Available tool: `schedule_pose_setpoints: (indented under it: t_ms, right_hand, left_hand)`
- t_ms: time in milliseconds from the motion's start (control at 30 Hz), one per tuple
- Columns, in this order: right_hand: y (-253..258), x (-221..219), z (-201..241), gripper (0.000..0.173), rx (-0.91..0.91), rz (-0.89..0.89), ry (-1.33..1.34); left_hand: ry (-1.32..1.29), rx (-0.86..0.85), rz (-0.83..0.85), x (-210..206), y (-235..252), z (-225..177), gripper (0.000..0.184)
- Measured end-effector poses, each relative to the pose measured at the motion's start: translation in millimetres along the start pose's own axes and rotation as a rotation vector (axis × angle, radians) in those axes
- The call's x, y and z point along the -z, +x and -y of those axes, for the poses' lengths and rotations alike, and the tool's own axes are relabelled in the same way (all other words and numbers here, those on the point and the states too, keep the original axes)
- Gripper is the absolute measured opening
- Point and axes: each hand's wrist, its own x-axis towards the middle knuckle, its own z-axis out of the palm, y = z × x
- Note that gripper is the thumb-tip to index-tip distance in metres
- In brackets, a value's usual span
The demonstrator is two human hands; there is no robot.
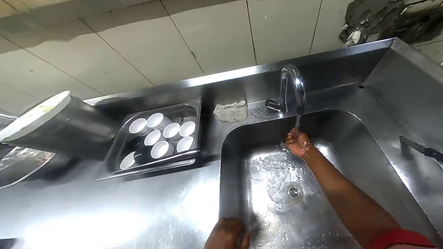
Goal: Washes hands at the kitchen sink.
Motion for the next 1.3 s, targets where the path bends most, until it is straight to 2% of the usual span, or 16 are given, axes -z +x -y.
schedule_pose_setpoints:
  t_ms: [67, 133, 233, 300, 333, 400, 467, 633, 733, 900, 1033, 1100, 1133, 1200, 1267, 1300]
  right_hand:
    - [-19.7, 17.8, 1.8, 0.028, 0.032, 0.058, -0.33]
    - [-52.3, 50.0, 0.5, 0.028, -0.032, 0.298, -0.969]
    - [-106.7, 96.1, -11.4, 0.029, -0.58, 0.947, -1.802]
    - [-122.6, 109.0, -23.7, 0.035, -0.835, 1.098, -2.144]
    - [-116.6, 112.7, -24.2, 0.037, -0.788, 1.049, -2.22]
    - [-89.5, 111.2, -17.6, 0.04, -0.493, 0.786, -2.156]
    - [-59.0, 101.4, -15.7, 0.037, -0.224, 0.467, -1.793]
    - [-5.0, 53.6, -16.8, 0.029, -0.04, -0.05, -0.698]
    - [12.4, 27.3, -8.9, 0.026, -0.045, -0.124, -0.337]
    - [17.3, 2.9, 2.8, 0.023, -0.093, 0.008, -0.215]
    - [6.1, 10.2, 22.9, 0.029, -0.17, 0.115, -0.251]
    - [-3.7, 30.6, 46.7, 0.029, -0.217, 0.154, -0.434]
    - [-9.1, 44.7, 61.6, 0.029, -0.215, 0.165, -0.639]
    - [-27.7, 74.4, 91.3, 0.029, -0.226, 0.166, -1.293]
    - [-58.0, 100.8, 104.2, 0.023, -0.461, 0.132, -2.003]
    - [-78.4, 115.7, 102.5, 0.023, -0.611, 0.074, -2.166]
  left_hand:
    - [0.002, -0.005, -0.004, -0.9, -0.7, 0.4, 0.034]
    - [0.003, -0.013, -0.012, -2.1, -1.3, 1.4, 0.034]
    - [0.0, -0.016, -0.013, -1.9, -0.5, 2.0, 0.034]
    - [-0.002, -0.018, -0.01, -1.1, -0.3, 2.1, 0.035]
    - [0.002, -0.017, -0.005, -0.7, -0.1, 1.8, 0.035]
    - [0.003, -0.011, 0.001, 0.8, 0.2, -0.1, 0.035]
    - [-0.01, 0.002, 0.02, 4.1, 0.8, -1.3, 0.034]
    - [-0.008, 0.003, 0.022, 3.6, 0.5, -1.0, 0.034]
    - [-0.006, 0.016, 0.028, 2.4, 0.3, -0.6, 0.036]
    - [-0.01, 0.015, 0.019, 1.0, 0.0, -0.5, 0.034]
    - [-0.017, -0.004, 0.021, 0.2, 0.5, 1.5, 0.034]
    - [-0.028, -0.008, 0.024, 0.6, 0.6, 1.4, 0.035]
    - [-0.028, -0.005, 0.026, 0.9, 0.4, 1.2, 0.036]
    - [-0.029, -0.007, 0.035, 1.6, 0.3, 0.6, 0.036]
    - [-0.034, -0.007, 0.049, 2.9, 0.6, 0.7, 0.037]
    - [-0.035, -0.005, 0.055, 3.4, 0.8, 1.2, 0.037]
